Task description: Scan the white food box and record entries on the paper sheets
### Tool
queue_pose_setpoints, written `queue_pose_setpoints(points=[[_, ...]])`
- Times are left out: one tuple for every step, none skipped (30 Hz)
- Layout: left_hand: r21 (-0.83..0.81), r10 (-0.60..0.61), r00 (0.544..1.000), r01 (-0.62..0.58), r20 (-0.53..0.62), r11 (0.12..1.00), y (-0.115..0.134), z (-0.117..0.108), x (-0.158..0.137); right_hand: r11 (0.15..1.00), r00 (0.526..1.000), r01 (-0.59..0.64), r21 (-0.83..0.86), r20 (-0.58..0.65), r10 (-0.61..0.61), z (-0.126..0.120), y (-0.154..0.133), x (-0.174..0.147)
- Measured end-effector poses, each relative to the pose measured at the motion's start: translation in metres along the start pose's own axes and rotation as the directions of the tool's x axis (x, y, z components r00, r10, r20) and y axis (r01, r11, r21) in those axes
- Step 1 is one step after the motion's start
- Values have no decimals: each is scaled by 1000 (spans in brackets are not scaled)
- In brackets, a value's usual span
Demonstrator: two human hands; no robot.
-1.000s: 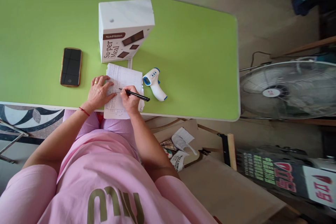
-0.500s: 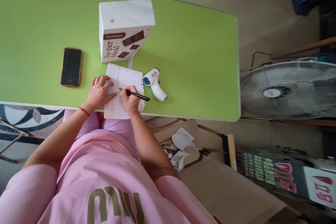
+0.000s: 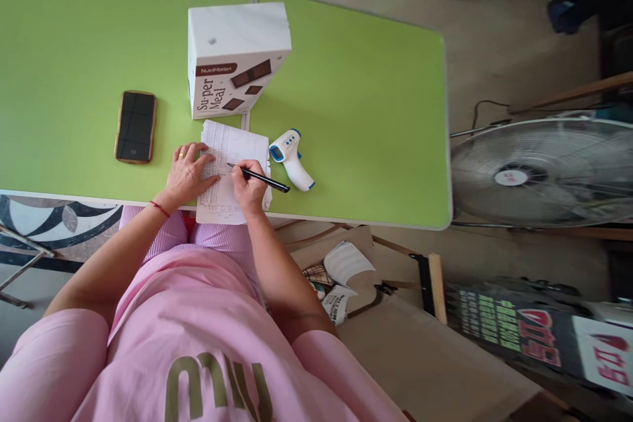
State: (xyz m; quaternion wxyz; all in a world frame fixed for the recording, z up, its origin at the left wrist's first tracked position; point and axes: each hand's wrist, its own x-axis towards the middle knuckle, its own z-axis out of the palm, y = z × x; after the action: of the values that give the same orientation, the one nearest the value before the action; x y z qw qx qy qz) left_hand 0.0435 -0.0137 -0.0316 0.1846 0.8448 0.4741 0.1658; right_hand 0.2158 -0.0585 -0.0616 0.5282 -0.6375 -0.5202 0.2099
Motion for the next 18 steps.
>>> queue_pose_setpoints(points=[[-1,0,1000,0,-1,1000,0,0,0,1000,1000,1,9,12,-1,-2,-1,1],[0,1,1000,-1,-2,1000,0,0,0,1000,999,10,8,31,-10,-6,-3,3],[1,3,1000,-3,-3,1000,-1,1,1,999,998,32,-7,53,-32,-9,-4,6],[1,6,1000,-6,-4,1000,-1,1,1,997,995,70,-37,71,-67,-14,-4,9],[0,7,1000,-7,-5,1000,-1,1,1,989,990,122,-80,86,-115,-19,-4,13],[-3,8,1000,-8,-8,1000,-1,1,0,975,981,180,-133,102,-167,-24,-2,17],[-7,10,1000,-10,-12,1000,0,2,0,953,969,235,-192,121,-215,-29,0,21],[-14,11,1000,-11,-16,1000,-1,2,-1,926,957,281,-252,147,-251,-34,3,26],[-26,10,1000,-11,-23,1000,-2,3,-2,897,946,314,-312,179,-269,-39,8,29],[-45,3,999,-5,-39,999,-3,4,-3,867,939,333,-371,214,-270,-43,12,32],[-75,-13,998,8,-66,997,-6,5,-3,837,935,343,-427,245,-257,-47,17,33],[-118,-39,994,27,-102,993,-11,7,-1,808,932,347,-476,271,-241,-50,22,34],[-170,-74,987,50,-141,984,-16,8,1,782,929,352,-515,294,-224,-52,26,34],[-230,-118,977,75,-180,970,-24,9,6,759,925,360,-542,316,-213,-53,29,34],[-291,-166,963,100,-211,952,-32,10,14,742,919,370,-559,335,-206,-54,32,33],[-348,-213,950,124,-230,929,-41,10,23,730,915,380,-568,348,-206,-54,34,32],[-397,-260,935,150,-240,906,-50,9,34,724,912,389,-570,350,-214,-55,35,32],[-437,-302,922,175,-241,882,-59,8,47,723,913,391,-569,337,-229,-55,35,32]])
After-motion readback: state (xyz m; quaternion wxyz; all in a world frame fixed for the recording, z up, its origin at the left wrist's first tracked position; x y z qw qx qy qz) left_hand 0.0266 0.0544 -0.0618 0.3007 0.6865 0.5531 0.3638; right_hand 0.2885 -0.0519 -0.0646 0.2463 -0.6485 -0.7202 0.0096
